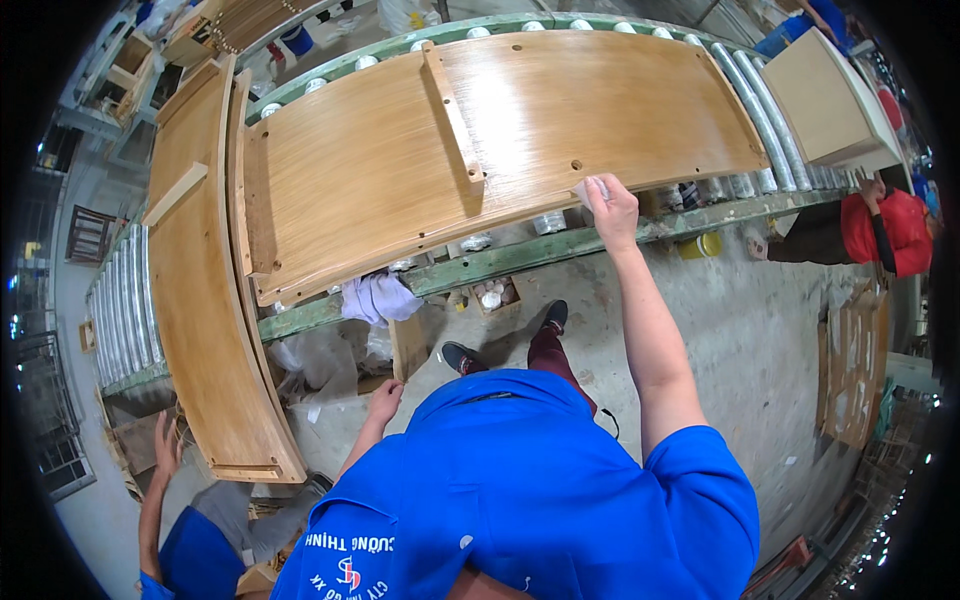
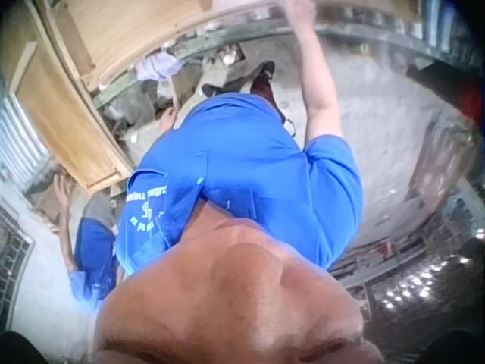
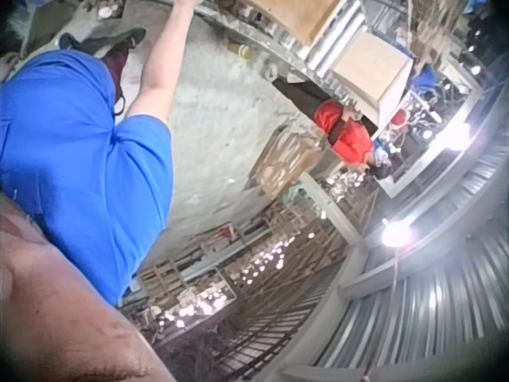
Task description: The person walks through a workshop and wipes the surface of wooden furniture parts using a white cloth. The person handles several wooden panels and frames, rubbing them by hand to smooth or clean the finish, and places them on a conveyor line.
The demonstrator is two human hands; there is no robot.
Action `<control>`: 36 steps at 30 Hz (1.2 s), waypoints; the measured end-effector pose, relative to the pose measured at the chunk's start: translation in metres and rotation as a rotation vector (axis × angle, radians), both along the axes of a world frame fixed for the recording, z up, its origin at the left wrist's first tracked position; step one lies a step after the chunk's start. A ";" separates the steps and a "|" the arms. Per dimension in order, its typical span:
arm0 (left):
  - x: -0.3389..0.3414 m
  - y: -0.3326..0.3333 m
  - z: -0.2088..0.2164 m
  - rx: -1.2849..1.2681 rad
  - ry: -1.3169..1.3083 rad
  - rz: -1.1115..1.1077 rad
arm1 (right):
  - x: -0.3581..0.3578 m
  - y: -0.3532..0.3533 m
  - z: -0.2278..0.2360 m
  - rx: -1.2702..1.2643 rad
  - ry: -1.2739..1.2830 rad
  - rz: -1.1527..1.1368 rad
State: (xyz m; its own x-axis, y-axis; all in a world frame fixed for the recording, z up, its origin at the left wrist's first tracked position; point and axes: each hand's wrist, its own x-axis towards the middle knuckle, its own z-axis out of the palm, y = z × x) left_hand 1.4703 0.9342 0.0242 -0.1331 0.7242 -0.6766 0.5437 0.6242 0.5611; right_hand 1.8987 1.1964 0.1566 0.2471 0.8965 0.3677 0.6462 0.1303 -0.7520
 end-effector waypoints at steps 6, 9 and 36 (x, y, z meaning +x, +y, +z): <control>0.026 0.010 0.001 -0.037 -0.020 0.001 | 0.028 -0.002 0.000 -0.026 0.032 -0.009; 0.033 0.014 0.002 -0.025 -0.017 -0.005 | 0.031 0.001 0.000 -0.037 -0.004 0.007; 0.162 0.087 0.021 0.016 0.023 -0.119 | 0.246 0.039 -0.010 0.011 -0.002 -0.267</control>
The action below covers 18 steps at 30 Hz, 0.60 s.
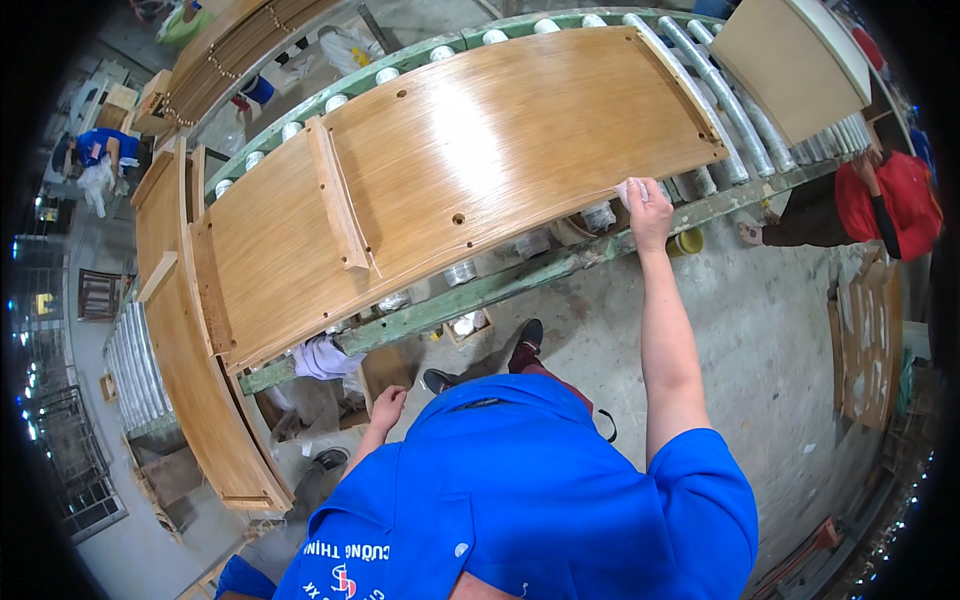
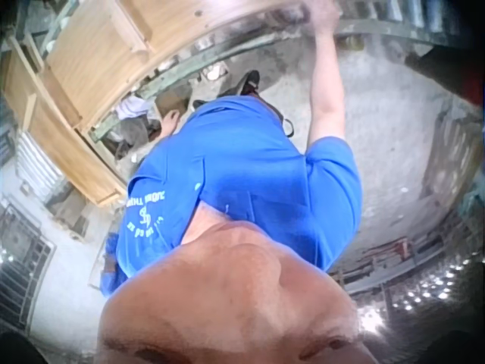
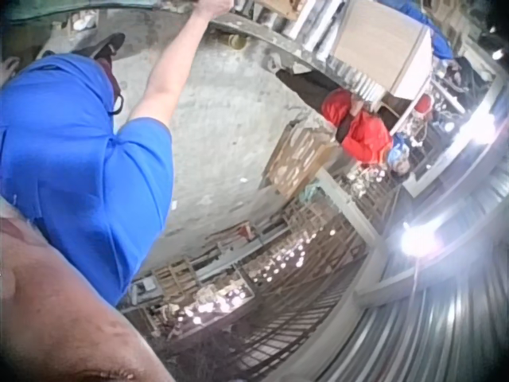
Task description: The person walks through a workshop and wipes the surface of wooden furniture parts using a white cloth. The person handles several wooden panels and frames, rubbing them by hand to smooth or clean the finish, and places them on a conveyor line.
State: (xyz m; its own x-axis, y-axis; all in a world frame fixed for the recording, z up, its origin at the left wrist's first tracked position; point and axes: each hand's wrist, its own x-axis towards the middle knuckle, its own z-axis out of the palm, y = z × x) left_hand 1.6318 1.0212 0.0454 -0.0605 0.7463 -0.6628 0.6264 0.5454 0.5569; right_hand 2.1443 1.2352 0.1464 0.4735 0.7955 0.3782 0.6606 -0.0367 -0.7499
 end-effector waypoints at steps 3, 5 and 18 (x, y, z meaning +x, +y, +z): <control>0.013 0.003 0.001 -0.033 0.021 0.002 | 0.012 0.002 -0.002 0.011 0.003 0.028; 0.019 0.003 0.003 -0.035 0.044 -0.001 | 0.014 0.005 -0.003 0.010 0.005 0.041; 0.052 0.023 0.020 -0.090 0.058 0.050 | 0.081 0.020 -0.014 0.041 0.031 -0.052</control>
State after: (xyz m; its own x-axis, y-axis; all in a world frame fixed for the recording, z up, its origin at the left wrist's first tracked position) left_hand 1.6839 1.0445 0.0657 -0.1364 0.6788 -0.7215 0.6272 0.6229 0.4675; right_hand 2.2251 1.2551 0.1327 0.5257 0.7538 0.3943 0.6347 -0.0390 -0.7717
